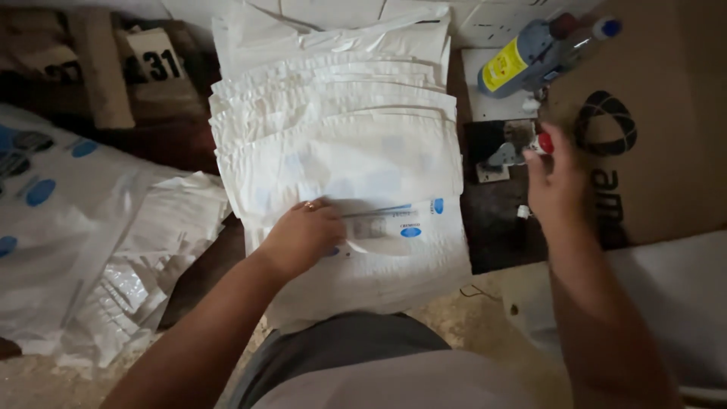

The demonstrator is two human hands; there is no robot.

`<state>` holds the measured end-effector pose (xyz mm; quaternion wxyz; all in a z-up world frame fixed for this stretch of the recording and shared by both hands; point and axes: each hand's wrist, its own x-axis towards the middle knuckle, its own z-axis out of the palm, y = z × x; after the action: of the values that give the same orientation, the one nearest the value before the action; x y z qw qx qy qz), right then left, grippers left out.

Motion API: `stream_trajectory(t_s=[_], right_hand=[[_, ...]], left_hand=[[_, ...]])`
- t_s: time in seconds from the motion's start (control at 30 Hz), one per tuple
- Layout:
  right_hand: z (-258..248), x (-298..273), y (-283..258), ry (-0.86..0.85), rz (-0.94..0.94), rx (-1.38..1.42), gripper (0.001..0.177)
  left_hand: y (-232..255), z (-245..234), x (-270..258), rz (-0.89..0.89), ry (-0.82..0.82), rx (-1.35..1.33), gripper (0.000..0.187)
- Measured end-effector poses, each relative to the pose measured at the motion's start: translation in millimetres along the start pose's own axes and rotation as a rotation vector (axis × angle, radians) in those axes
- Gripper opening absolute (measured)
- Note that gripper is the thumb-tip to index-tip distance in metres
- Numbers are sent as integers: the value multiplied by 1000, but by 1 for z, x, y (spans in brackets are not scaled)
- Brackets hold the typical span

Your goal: Stamping a stack of white plastic bags with a hand-held ink stamp

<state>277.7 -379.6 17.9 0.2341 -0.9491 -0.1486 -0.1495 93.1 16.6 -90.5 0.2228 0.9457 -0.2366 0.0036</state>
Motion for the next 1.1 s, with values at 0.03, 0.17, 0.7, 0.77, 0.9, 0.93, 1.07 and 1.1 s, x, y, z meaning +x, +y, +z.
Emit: stream_trajectory(t_s=[0.03, 0.17, 0.7, 0.77, 0.9, 0.93, 1.07, 1.1], right_hand=[[3, 1, 2, 12, -37, 13, 48], [14, 7, 14, 56, -116, 43, 46], [51, 24, 31, 136, -241, 103, 45], [37, 35, 24, 38, -136, 145, 45], [6, 5, -27, 120, -2, 390, 48], [-3, -13, -52, 117, -64, 273, 47], [6, -78, -133, -95, -219, 336, 45], [27, -90, -120, -97, -219, 335, 45]], left_hand=[[3, -10, 1, -14, 9, -22, 8], [5, -20, -1, -59, 58, -125, 5], [46, -57, 19, -682, 125, -346, 18], [49, -63, 24, -556, 185, -615, 61], [52, -52, 13, -391, 164, -506, 91], [47, -48, 10, -257, 114, -400, 85], [29, -41, -6, 63, 102, -167, 59], [23, -38, -6, 61, 102, -168, 59]])
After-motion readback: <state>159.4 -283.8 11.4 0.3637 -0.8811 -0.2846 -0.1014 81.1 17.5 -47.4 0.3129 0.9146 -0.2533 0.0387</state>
